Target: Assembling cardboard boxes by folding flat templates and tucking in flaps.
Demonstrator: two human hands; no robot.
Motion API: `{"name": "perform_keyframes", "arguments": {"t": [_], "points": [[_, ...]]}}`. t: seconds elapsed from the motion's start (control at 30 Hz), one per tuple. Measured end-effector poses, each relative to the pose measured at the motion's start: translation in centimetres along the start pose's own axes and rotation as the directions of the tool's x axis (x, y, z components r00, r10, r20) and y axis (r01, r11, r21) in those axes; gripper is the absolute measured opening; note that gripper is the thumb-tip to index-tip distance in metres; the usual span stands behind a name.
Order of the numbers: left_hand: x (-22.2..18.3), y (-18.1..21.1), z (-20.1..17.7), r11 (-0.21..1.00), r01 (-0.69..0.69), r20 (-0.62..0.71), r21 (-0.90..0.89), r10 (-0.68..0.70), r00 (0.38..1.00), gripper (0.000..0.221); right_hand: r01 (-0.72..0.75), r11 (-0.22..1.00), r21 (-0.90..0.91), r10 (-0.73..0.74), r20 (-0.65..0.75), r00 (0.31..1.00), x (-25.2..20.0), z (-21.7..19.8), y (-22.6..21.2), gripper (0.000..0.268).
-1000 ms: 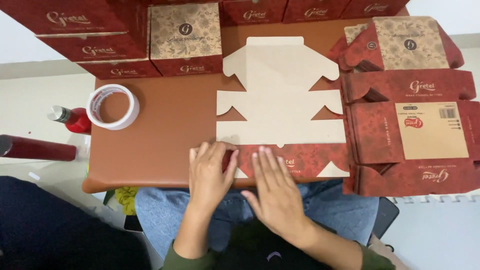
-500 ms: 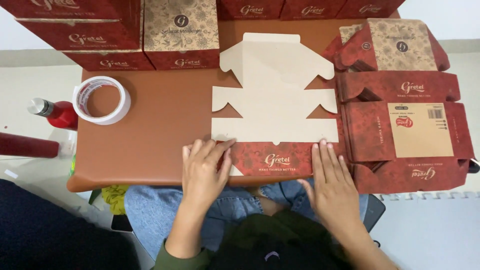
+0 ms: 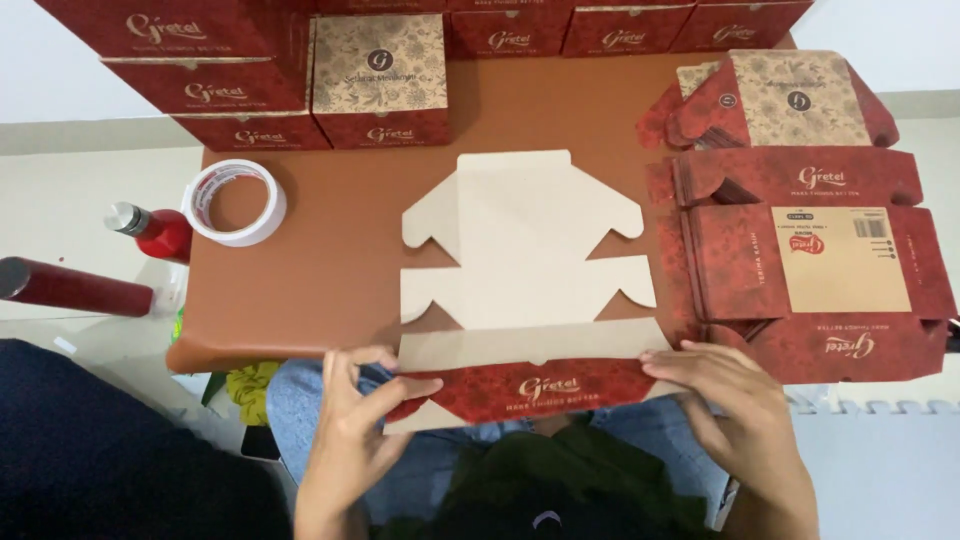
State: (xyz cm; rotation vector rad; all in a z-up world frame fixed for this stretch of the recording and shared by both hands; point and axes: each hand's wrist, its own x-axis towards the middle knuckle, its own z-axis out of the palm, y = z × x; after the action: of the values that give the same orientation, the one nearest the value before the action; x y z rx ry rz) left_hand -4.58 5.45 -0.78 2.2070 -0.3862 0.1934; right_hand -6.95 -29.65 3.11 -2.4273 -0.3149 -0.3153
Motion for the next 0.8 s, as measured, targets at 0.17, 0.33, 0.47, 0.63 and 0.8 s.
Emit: {"name": "perform_keyframes", "arguments": {"t": [0.17,0.33,0.47,0.63,0.8], "points": [[2.7,1.2,0.9,0.976,0.062,-0.096,-0.211,-0.084,0.992,0.011,-0.079,0.957,0.279,0.170,-0.320,0.932,1.2,4.1,1.0,0.042],[4.6,-2.1,4.5,0.998,0.052,-0.352,-0.034,-0.061,0.934,0.025,-0.067,0.979,0.193,0.154,-0.482,0.862,4.1,6.9,2.7,0.068],[5.4,-2.5,4.8,0.935,0.029,-0.425,0.354,0.134,0.895,0.050,-0.045,0.965,-0.258,-0.032,-0.289,0.957,4.6,6.7,1.7,0.052],[5.4,-3.3,5.4,0.865,0.081,-0.421,0.495,0.158,0.893,0.049,-0.040,0.900,-0.435,0.074,0.063,0.995,4.6,9.8,1.4,0.057],[5.4,-3.5,5.4,0.856,0.090,-0.384,0.509,0.133,0.914,0.039,0.202,0.902,-0.382,-0.136,0.193,0.972,6.6,13.7,-3.7,0.065]]}}
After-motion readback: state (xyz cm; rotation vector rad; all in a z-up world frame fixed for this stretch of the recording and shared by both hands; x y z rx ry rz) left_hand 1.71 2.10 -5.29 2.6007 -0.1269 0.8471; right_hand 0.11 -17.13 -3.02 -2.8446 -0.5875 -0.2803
